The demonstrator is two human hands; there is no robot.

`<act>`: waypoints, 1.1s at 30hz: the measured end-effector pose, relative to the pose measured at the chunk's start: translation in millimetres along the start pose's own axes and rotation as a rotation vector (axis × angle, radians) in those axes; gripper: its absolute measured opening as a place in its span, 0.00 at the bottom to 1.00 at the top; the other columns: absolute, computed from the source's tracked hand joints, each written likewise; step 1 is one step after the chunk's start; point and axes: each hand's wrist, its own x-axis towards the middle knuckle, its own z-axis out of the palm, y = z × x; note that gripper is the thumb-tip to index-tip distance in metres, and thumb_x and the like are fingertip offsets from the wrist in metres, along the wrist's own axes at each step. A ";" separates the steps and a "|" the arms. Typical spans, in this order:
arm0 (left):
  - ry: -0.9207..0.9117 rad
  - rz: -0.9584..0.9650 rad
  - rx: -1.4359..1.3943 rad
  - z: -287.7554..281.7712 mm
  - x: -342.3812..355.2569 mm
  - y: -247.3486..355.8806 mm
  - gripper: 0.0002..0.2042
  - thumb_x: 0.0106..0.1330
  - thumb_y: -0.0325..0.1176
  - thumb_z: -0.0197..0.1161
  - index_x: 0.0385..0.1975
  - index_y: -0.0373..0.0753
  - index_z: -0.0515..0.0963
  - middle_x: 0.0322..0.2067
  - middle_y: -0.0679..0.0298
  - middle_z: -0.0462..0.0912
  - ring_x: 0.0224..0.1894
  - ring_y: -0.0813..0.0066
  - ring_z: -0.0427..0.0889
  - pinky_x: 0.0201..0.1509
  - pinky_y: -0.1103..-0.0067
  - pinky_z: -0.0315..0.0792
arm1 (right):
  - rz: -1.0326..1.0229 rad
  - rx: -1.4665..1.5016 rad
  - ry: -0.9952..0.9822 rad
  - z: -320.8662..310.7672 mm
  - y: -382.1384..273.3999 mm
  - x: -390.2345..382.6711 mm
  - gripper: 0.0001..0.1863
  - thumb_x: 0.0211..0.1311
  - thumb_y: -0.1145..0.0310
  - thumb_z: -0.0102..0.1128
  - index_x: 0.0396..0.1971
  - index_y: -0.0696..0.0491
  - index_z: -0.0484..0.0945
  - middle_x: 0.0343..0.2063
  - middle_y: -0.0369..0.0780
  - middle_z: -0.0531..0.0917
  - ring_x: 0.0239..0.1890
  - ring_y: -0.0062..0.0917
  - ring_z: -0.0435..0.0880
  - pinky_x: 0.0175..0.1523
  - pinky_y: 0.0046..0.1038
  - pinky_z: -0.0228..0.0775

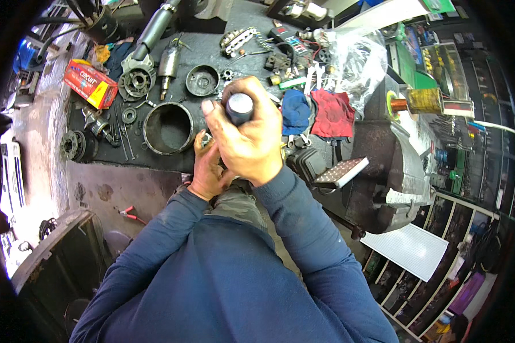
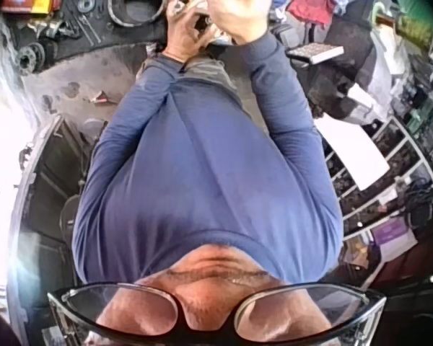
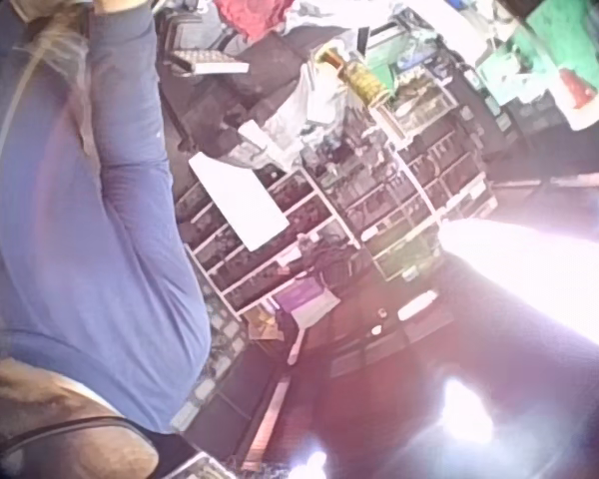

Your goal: The person uses a screwdriver and pliers to manipulate a small mechanical component on a cluttered workbench. They repeatedly insert the screwdriver into the part, adjust it, and use pliers to hold or reposition it while working in a workshop environment.

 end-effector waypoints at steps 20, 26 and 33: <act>-0.045 -0.012 0.108 3.5 -1.4 -6.6 0.19 0.64 0.39 0.74 0.50 0.39 0.79 0.47 0.64 0.90 0.67 0.57 0.79 0.80 0.47 0.43 | -0.035 0.577 -0.140 -48.8 12.7 0.8 0.10 0.80 0.64 0.59 0.50 0.53 0.73 0.32 0.35 0.79 0.29 0.19 0.78 0.34 0.23 0.74; -0.058 -0.026 0.105 4.6 -2.1 -9.4 0.20 0.66 0.41 0.73 0.53 0.39 0.79 0.46 0.63 0.90 0.66 0.60 0.80 0.80 0.49 0.43 | -0.038 0.574 -0.277 -45.6 19.7 11.7 0.19 0.81 0.52 0.57 0.50 0.54 0.73 0.29 0.39 0.76 0.28 0.22 0.74 0.33 0.28 0.71; -0.088 -0.078 0.116 1.8 -2.0 -5.3 0.20 0.66 0.43 0.73 0.52 0.39 0.78 0.45 0.64 0.90 0.62 0.60 0.82 0.80 0.49 0.43 | 0.045 0.591 -0.283 -35.6 16.4 17.5 0.14 0.81 0.56 0.58 0.45 0.53 0.74 0.26 0.34 0.77 0.24 0.17 0.72 0.29 0.22 0.67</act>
